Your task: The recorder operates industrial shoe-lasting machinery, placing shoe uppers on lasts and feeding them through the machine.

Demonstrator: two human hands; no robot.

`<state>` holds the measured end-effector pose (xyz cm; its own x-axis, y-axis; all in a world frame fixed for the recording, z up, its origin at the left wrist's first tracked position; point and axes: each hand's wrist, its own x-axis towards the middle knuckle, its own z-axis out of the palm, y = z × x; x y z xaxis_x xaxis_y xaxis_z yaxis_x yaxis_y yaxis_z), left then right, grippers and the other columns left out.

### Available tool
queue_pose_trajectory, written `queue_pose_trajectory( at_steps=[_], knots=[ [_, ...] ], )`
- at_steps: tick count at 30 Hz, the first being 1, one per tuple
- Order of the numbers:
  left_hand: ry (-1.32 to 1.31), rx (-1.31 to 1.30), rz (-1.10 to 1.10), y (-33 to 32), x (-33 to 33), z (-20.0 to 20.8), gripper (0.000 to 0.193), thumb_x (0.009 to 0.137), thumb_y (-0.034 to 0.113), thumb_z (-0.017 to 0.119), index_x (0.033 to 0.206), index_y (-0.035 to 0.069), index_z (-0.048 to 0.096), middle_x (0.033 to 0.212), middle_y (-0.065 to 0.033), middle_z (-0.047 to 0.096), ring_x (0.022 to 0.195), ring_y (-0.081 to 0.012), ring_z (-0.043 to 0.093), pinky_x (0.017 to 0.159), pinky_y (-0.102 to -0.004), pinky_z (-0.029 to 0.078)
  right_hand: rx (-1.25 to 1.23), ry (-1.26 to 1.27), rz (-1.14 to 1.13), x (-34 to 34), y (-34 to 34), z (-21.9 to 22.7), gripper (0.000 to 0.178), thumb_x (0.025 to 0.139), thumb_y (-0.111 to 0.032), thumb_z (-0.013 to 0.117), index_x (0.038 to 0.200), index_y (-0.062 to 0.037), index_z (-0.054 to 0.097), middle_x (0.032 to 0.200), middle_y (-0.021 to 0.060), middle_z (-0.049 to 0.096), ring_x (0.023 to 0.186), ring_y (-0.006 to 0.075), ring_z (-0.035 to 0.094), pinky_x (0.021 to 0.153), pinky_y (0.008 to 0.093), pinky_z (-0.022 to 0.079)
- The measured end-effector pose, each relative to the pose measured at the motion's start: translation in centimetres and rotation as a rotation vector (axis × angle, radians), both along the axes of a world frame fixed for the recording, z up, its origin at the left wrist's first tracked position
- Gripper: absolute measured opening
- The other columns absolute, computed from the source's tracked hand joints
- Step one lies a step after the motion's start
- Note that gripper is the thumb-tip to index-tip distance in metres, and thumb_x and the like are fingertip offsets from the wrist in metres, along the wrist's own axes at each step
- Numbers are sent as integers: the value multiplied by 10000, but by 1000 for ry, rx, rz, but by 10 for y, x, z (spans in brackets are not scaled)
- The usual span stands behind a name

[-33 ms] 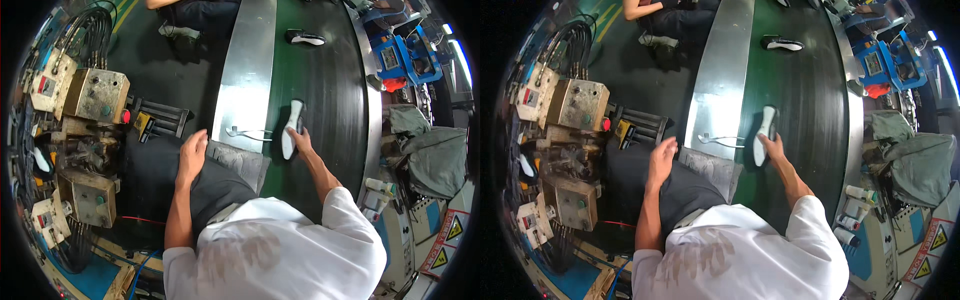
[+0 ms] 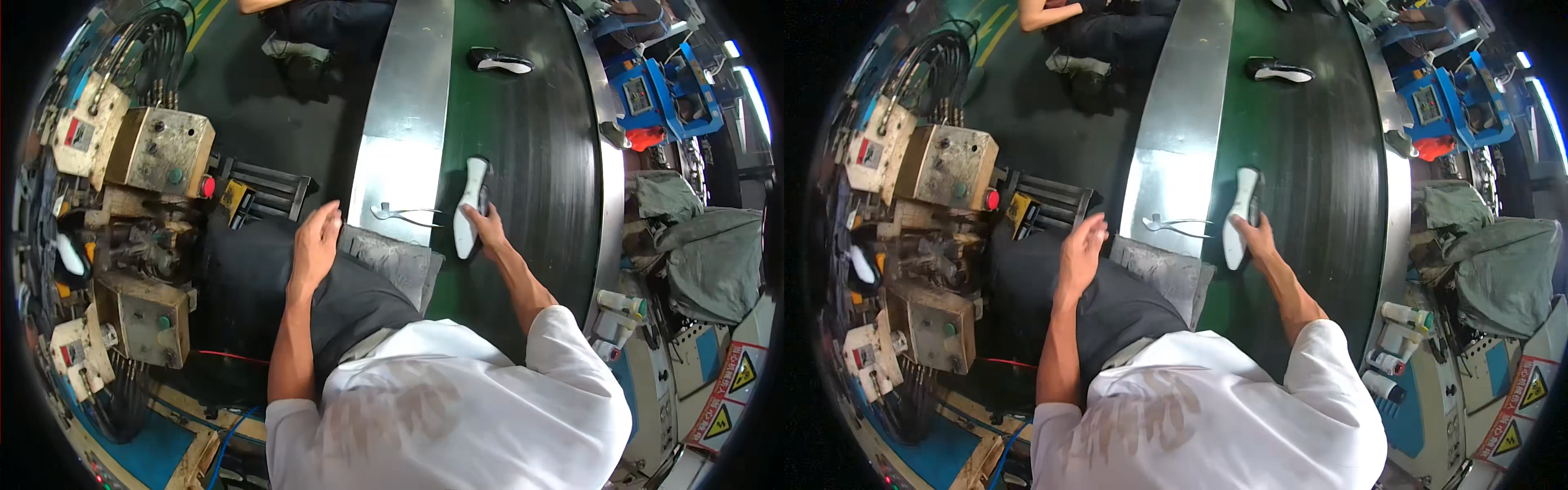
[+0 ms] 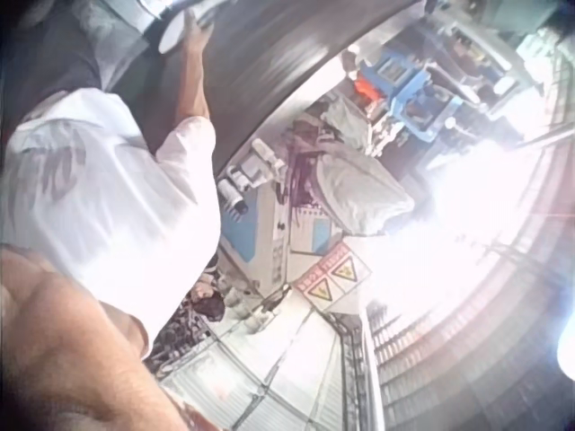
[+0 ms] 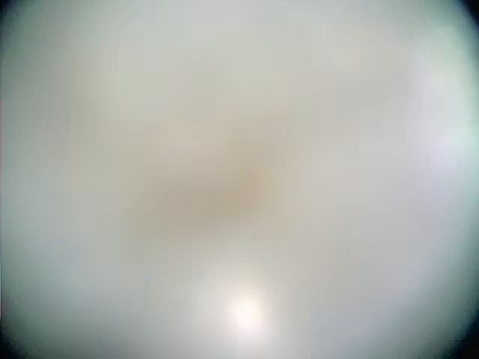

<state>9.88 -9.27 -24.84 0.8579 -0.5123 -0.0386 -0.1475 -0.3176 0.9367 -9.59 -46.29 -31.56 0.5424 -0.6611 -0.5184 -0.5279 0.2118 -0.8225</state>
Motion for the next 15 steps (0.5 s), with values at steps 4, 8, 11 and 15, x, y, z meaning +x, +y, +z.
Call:
queue_pose_trajectory(
  at_steps=[4, 8, 11, 15],
  knots=[
    [-33, -127, -13, -6, 22, 58, 466, 1096, 132, 671, 1538, 22, 577, 1379, -178, 674, 1157, -220, 728, 982, -351, 591, 144, -131, 327, 62, 79, 59, 934, 899, -364, 892, 1580, 66, 417, 1333, 195, 659, 1159, 264, 682, 1016, 411, 569],
    [-204, -141, 109, 28, 35, 101, 525, 1066, 122, 706, 1561, 38, 549, 1423, -183, 617, 1146, -265, 715, 926, -377, 617, -47, -225, 844, 119, 162, 106, 1101, 869, -446, 901, 1671, 30, 316, 1462, 238, 610, 1358, 329, 606, 1190, 433, 456],
    [-637, 44, 183, 96, 42, 106, 350, 1023, 49, 708, 1371, 15, 696, 1290, -222, 712, 1162, -393, 703, 914, -422, 603, -197, -240, 1210, 145, 218, 131, 1179, 835, -510, 923, 1697, -22, 283, 1530, 298, 586, 1430, 408, 585, 1196, 467, 453],
    [-806, 214, 420, 163, 2, 126, 363, 990, -22, 708, 1351, 3, 708, 1302, -222, 723, 1169, -395, 727, 924, -447, 609, -247, -330, 1483, 178, 275, 147, 1205, 841, -482, 924, 1732, -90, 213, 1446, 303, 645, 1347, 443, 648, 1153, 461, 494]
  ],
)
